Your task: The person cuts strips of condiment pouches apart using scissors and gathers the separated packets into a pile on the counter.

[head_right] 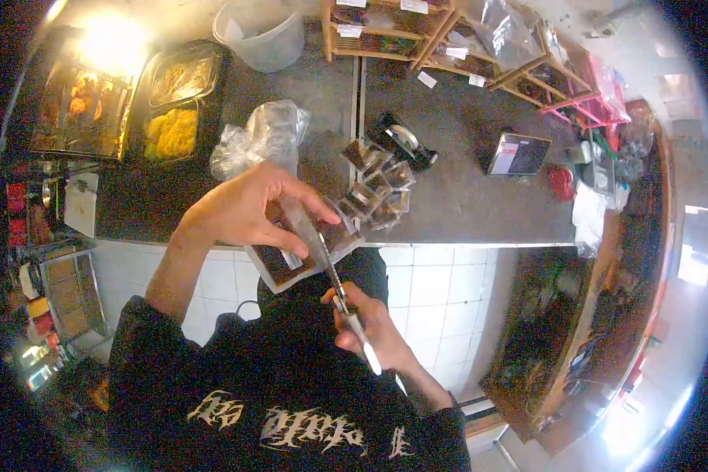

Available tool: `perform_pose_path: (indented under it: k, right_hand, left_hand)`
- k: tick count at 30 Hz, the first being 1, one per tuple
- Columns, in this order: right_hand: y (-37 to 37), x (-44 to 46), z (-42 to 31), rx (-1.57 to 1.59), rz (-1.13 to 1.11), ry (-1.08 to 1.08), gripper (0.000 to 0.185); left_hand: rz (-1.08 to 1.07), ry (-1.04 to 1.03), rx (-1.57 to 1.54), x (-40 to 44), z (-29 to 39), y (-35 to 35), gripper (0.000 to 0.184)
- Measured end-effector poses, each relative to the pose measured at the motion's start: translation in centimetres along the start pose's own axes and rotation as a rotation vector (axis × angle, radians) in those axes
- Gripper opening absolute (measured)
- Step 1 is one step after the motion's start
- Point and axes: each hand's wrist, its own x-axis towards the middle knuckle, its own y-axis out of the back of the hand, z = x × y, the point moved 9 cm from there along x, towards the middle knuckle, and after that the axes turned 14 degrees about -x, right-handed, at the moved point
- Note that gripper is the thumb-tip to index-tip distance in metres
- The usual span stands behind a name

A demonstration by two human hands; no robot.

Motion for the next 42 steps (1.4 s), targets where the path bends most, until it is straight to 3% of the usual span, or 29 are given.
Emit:
perform_pose_path:
  k: [9, 12, 15, 18, 21, 28, 31, 35, 38, 41, 42]
  right_hand:
    - [0.2, -0.8, 0.2, 0.003, 0.018, 0.013, 0.105]
    - [0.5, -0.9, -0.2, -0.059, 0.026, 0.033, 0.100]
    - [0.4, -0.7, -0.8, -0.043, 0.052, 0.081, 0.098]
    - [0.3, -0.5, -1.6, 0.009, 0.071, 0.090, 0.098]
    - [0.0, -0.1, -0.5, -0.016, 0.089, 0.078, 0.099]
    - [-0.4, -0.1, -1.1, 0.026, 0.102, 0.153, 0.092]
    - [-0.2, 0.5, -1.7, 0.064, 0.143, 0.224, 0.084]
    - [-0.2, 1.4, -1.3, 0.153, 0.133, 0.234, 0.074]
    - [1.7, 0.7, -1.4, 0.159, 0.272, 0.280, 0.076]
    - [3.7, -1.6, -1.0, 0.251, 0.469, 0.263, 0.086]
    - [4.7, -2.2, -0.4, 0.300, 0.633, 0.317, 0.085]
  left_hand:
    - [-0.033, 0.142, -0.143, 0.6, -0.3, -1.0, 0.052]
    - [-0.065, 0.114, -0.084, 0.6, 0.8, -1.2, 0.051]
    - [-0.067, 0.223, -0.047, 0.5, 1.1, -1.5, 0.051]
    - [-0.214, 0.051, 0.110, 1.3, 1.6, -3.6, 0.051]
    - [-0.228, -0.101, 0.094, 1.7, 1.5, -3.7, 0.052]
    - [-0.187, 0.226, -0.227, 0.5, -0.7, -3.5, 0.048]
    - [-0.213, 0.134, -0.144, 0.9, -1.1, -3.9, 0.047]
    - [-0.234, 0.168, -0.245, 1.7, -1.8, -4.6, 0.048]
    - [-0.260, 0.136, -0.219, 3.3, -2.9, -5.4, 0.056]
    - [-0.134, -0.125, -0.121, 4.9, -0.4, -4.5, 0.059]
    - [-0.111, -0.141, -0.038, 5.5, 0.1, -4.1, 0.060]
